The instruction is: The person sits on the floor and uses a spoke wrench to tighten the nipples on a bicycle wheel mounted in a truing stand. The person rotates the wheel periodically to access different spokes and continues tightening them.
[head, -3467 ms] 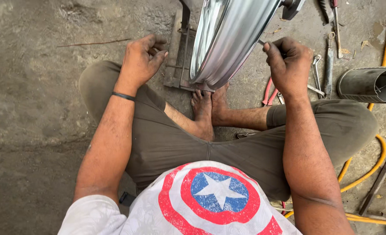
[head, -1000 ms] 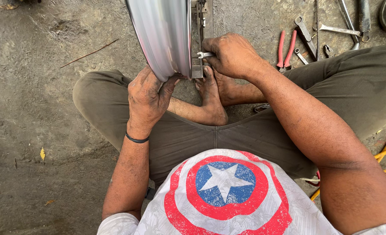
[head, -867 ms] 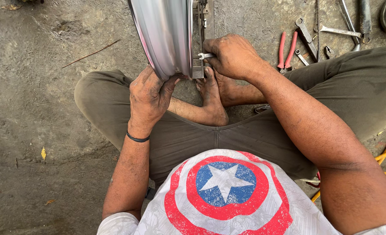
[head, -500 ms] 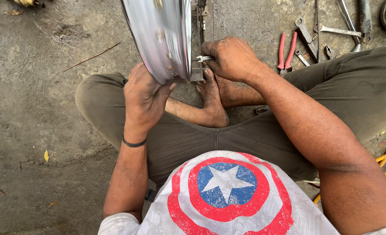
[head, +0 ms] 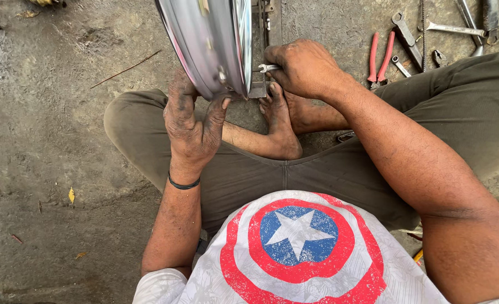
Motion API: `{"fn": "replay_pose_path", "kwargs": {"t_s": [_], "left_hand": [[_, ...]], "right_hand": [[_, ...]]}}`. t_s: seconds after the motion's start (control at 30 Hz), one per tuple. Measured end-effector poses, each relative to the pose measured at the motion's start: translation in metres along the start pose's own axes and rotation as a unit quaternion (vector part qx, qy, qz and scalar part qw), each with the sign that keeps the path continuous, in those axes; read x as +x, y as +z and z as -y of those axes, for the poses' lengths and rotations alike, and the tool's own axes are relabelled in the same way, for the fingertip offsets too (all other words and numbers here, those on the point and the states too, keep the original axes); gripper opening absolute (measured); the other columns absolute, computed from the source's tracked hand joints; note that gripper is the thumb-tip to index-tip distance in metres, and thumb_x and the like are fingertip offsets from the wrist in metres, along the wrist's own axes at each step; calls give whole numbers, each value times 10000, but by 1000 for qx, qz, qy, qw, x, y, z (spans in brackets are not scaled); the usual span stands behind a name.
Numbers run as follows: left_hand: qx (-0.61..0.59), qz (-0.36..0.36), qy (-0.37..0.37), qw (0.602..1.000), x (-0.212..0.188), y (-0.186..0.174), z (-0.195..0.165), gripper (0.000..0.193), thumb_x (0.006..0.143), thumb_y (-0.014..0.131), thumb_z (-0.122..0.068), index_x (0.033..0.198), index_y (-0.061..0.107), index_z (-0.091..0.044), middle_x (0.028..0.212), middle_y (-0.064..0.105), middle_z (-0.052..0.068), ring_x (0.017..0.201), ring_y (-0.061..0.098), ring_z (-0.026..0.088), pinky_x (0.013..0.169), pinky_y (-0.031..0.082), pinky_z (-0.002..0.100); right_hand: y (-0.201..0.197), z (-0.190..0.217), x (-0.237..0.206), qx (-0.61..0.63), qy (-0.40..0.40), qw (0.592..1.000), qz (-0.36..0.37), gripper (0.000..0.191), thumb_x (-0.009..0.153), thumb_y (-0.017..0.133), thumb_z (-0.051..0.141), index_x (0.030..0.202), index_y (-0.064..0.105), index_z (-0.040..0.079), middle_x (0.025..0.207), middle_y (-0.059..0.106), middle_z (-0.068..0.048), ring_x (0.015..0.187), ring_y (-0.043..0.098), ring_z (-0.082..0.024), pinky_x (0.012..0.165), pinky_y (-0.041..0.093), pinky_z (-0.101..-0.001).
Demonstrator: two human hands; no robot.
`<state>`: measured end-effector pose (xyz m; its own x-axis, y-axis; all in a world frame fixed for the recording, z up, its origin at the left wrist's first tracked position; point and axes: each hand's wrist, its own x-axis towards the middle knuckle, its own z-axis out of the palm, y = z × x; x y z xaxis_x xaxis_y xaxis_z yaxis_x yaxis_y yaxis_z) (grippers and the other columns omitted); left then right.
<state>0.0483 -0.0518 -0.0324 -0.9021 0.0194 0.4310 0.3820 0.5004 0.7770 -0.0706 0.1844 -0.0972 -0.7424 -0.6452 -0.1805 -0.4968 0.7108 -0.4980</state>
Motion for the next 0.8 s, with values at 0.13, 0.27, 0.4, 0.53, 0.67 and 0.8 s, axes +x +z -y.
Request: {"fn": "replay_pose_path", "kwargs": {"t_s": [0.13, 0.27, 0.4, 0.53, 0.67, 0.8], "left_hand": [[36, -20, 37, 998, 10, 0, -4, 487, 1073, 757, -166, 1436, 433, -155, 1146, 689, 74, 975, 719, 161, 823, 615, 305], [2, -45, 59, 997, 29, -4, -8, 390, 1072, 738, -209, 1414, 552, -231, 1022, 708, -3, 864, 724, 92, 727, 627, 232], [9, -30, -19, 999, 25, -5, -15, 256, 988, 731, -181, 1201, 614, -102, 970, 698, 90, 879, 713, 220, 756, 591, 367], [117, 75, -16, 990, 15, -2, -9, 316, 942, 740, -87, 1238, 634, -52, 1108, 704, 131, 1029, 698, 327, 876, 585, 427], [123, 72, -32, 989, 6, -6, -1, 349, 893, 812, -59, 1195, 637, -34, 1099, 671, 147, 1030, 679, 313, 871, 560, 438], [98, 46, -58, 992, 1, -5, -3, 294, 908, 850, -92, 1130, 676, -11, 982, 689, 117, 902, 685, 290, 777, 548, 413]], "right_hand": [[1, 0, 0, 6, -2, 1000, -1, 274, 915, 747, 227, 1166, 730, 117, 789, 742, -103, 730, 727, -282, 660, 568, -461], [0, 1, 0, 2, 4, 1000, 6, 271, 925, 748, 244, 1165, 729, 119, 783, 742, -104, 731, 726, -283, 661, 568, -461], [0, 1, 0, -7, -4, 1000, -7, 252, 927, 749, 243, 1146, 735, 119, 782, 741, -97, 723, 725, -279, 654, 564, -457], [2, -1, 0, 5, -11, 1000, -16, 240, 919, 758, 256, 1121, 742, 126, 795, 745, -85, 727, 722, -278, 651, 562, -452], [3, -1, 0, 14, -6, 1000, -8, 231, 936, 739, 226, 1143, 733, 124, 793, 738, -74, 698, 719, -249, 640, 566, -433], [2, 0, 1, -10, 17, 1000, 19, 221, 935, 742, 239, 1132, 740, 139, 768, 737, -78, 706, 717, -256, 641, 562, -445]]}}
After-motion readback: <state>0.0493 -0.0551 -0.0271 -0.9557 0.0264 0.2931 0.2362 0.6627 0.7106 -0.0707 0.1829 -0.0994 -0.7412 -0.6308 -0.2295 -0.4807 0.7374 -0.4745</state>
